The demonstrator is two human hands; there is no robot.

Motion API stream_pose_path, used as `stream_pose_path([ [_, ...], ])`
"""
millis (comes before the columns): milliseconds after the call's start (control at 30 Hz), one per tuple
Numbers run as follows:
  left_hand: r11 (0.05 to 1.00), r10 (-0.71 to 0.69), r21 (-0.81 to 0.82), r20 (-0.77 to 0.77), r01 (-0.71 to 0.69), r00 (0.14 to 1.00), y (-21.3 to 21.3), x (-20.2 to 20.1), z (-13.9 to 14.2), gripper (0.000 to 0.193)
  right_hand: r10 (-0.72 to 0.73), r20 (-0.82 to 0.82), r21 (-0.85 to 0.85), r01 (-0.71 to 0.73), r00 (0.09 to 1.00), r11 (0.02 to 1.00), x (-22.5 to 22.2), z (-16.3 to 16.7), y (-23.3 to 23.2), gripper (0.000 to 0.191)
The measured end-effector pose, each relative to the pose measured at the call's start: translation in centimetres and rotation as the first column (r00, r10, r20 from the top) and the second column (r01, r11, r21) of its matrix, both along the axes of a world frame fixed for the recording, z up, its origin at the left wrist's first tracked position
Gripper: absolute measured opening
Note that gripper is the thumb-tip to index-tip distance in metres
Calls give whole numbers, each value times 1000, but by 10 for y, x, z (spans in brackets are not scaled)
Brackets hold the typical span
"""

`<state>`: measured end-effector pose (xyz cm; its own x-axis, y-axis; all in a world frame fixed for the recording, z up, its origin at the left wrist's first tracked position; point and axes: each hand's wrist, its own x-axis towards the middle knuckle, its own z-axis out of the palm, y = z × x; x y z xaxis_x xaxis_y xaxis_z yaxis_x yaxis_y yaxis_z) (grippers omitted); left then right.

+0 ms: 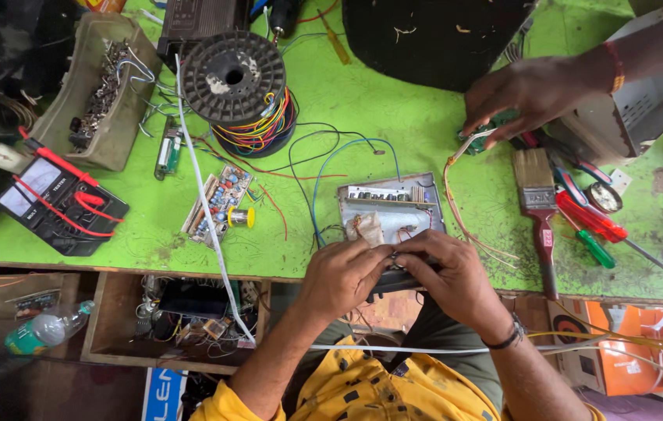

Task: The person sits at a cluttered workbench and uses a soldering iron to attach wires to a green circuit board. They apply solder to multiple connection points, then place the board into a metal enclosure and continue soldering wires inside the enclosure.

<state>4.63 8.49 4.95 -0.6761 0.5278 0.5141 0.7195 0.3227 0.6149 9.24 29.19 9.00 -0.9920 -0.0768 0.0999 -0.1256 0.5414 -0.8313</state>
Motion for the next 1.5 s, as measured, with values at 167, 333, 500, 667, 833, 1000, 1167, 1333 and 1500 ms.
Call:
stream_pose_path([
  [167,1000,-22,-14,34,22,999,-1,-3,5,22,42,-75,25,-40,996,999,-3,2,-2,12],
  [333,988,21,154,72,-32,997,-13,-31,32,25,45,-41,65,-42,998,997,-4,4,-3,11],
  [500,975,139,-162,-78,-151,987,2,-107,47,30,43,-36,83,-40,998,996,-5,7,-4,12],
  [667,882,106,-432,-203,-186,973,38,-161,16,35,27,-34,74,-24,999,997,-6,11,-4,12],
  [833,791,143,-560,-223,-246,964,45,-183,-14,9,31,-42,72,-28,999,997,-6,10,-1,12],
  [1000,854,231,-355,-396,-380,889,47,-192,13,6,34,-108,41,-30,994,999,2,4,4,13],
  [1167,885,465,190,-422,-425,779,17,-185,107,13,-58,-252,27,67,966,997,43,-9,20,13],
  [1333,770,15,566,446,-295,895,-61,-123,149,14,-459,-37,-177,446,888,877,88,-45,70,9],
  [1500,447,-353,679,732,-582,583,-58,-71,80,11,-567,289,-405,635,772,658,90,-104,138,16],
])
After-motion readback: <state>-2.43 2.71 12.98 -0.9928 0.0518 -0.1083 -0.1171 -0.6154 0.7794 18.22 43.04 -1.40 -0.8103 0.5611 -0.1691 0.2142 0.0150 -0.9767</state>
